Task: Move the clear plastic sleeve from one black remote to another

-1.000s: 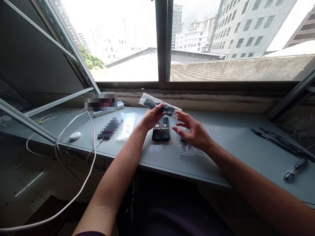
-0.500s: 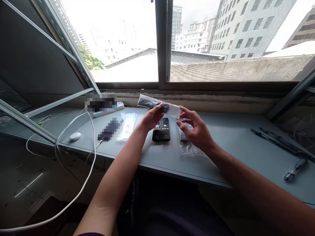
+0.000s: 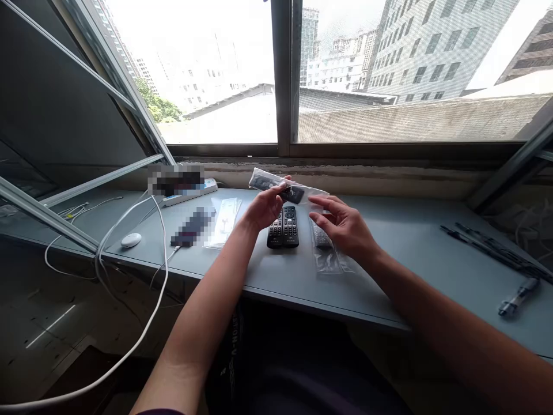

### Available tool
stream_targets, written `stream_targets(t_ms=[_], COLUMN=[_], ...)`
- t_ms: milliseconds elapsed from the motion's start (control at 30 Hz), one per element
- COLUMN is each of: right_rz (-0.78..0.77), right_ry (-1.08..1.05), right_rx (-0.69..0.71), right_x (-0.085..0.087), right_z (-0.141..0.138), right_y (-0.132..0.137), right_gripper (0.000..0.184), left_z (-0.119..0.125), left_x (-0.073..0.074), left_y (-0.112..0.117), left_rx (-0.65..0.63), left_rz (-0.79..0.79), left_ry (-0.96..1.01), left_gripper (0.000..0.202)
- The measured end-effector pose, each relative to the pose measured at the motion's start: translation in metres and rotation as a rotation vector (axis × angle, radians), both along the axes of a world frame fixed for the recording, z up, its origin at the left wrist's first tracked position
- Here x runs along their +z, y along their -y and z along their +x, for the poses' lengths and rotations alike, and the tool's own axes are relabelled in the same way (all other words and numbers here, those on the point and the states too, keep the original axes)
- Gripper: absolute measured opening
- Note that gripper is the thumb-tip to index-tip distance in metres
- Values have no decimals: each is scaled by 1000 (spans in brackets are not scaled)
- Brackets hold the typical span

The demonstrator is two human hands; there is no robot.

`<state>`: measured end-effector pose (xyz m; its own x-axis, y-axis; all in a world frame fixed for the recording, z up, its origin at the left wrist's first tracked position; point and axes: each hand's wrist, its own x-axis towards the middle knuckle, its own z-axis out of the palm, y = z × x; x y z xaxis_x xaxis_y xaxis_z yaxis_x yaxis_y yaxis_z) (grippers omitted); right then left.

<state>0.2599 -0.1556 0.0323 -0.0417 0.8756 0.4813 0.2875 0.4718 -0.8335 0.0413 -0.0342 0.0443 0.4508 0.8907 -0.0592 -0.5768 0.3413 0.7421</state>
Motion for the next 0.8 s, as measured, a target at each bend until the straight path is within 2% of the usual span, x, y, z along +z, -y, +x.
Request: stream_targets(t_ms=[167,433,567,667,800], right_rz=[54,257,324,327,207], right_ry=[8,204,274,253,139], right_rx=[-62,-88,-43,11,-23], right_x=[-3,-3,-2,1,4], right_z=[4,1,0,0,1], right_y=[-2,0,1,3,5], right_gripper=[39,29,18,16,31], left_z=[0,2,3,5,5], left_x=[-3,-3,-6,-7,-7], left_y=[-10,-13,-16,-18,-15], left_rx=[114,219,288,304,264], left_rz=[-172,-199,-196,-213,-168], left_ry=[165,136,111,92,78], left_gripper=[30,35,21,7,19])
